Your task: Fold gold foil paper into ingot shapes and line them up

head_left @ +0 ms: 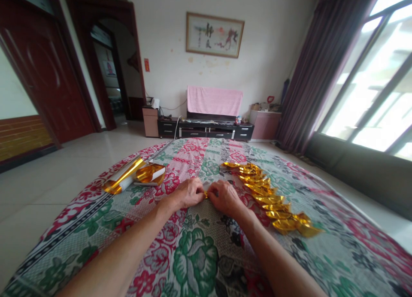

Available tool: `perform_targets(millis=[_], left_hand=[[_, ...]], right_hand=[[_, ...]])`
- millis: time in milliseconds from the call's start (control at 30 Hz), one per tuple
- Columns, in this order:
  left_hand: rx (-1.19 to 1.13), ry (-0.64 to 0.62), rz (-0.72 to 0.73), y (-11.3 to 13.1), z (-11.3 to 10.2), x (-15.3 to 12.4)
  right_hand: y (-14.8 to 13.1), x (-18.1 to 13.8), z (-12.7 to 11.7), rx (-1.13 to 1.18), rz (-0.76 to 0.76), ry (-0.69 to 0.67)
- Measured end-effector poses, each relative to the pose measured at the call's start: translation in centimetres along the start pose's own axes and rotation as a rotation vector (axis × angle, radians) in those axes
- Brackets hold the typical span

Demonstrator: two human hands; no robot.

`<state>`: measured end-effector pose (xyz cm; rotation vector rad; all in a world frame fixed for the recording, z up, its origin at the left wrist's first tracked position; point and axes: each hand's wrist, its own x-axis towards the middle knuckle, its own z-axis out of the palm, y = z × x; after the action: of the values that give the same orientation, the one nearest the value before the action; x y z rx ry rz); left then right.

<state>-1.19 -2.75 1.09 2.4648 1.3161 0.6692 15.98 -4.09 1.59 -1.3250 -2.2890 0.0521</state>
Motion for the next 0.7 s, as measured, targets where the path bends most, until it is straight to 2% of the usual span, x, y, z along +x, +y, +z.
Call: perform_targets(millis=[300, 700], left_hand=[[0.013, -0.004, 0.004, 0.03, -0.12, -0.06], [0.05, 0.051, -0.011, 0.64, 0.1, -0.08]], right_hand=[[-0.33, -0.26, -0.57, 0.031, -0.015, -0.008], [0.07, -0.29, 0.02, 0.029, -0.038, 0.02]])
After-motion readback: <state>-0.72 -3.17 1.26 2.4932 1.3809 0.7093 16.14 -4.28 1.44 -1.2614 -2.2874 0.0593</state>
